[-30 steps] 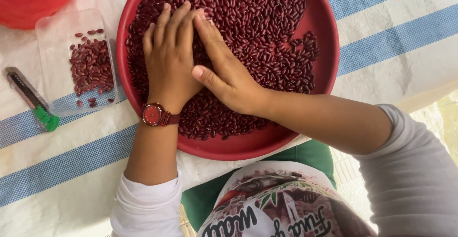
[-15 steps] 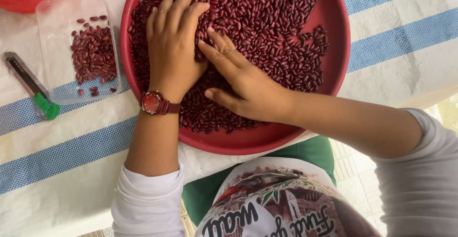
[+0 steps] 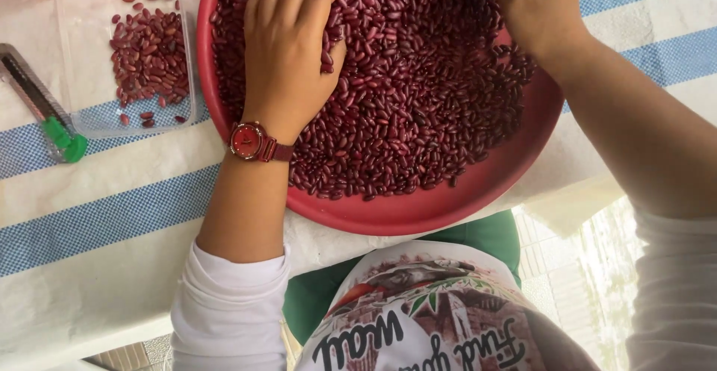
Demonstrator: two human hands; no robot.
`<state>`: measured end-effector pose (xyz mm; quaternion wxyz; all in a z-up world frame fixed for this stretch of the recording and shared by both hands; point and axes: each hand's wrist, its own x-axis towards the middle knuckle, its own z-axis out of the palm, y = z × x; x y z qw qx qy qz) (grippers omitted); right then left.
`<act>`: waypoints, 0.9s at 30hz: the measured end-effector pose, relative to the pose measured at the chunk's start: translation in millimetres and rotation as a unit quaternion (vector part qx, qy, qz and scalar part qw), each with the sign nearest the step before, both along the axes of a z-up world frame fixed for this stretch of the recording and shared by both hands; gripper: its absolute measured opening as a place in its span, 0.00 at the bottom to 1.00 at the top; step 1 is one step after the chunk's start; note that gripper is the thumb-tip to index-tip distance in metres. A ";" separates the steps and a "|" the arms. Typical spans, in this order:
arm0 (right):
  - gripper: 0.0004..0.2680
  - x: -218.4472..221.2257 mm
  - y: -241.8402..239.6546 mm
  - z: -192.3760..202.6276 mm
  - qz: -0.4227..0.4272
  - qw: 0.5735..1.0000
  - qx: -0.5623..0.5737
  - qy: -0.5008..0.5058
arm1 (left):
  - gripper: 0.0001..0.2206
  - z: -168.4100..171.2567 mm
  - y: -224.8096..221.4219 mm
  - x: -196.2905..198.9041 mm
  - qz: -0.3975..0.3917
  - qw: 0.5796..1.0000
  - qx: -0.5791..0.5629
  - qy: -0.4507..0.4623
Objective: Manually sorting red beans in a large red tray to remove debris or damaged beans.
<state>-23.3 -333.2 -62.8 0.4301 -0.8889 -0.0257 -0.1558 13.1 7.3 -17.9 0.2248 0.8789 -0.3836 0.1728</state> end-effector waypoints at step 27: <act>0.23 -64.3 161.6 37.0 0.214 0.975 -0.018 -0.057 | 0.13 9.6 -1.7 3.8 -0.059 0.993 -0.098 0.017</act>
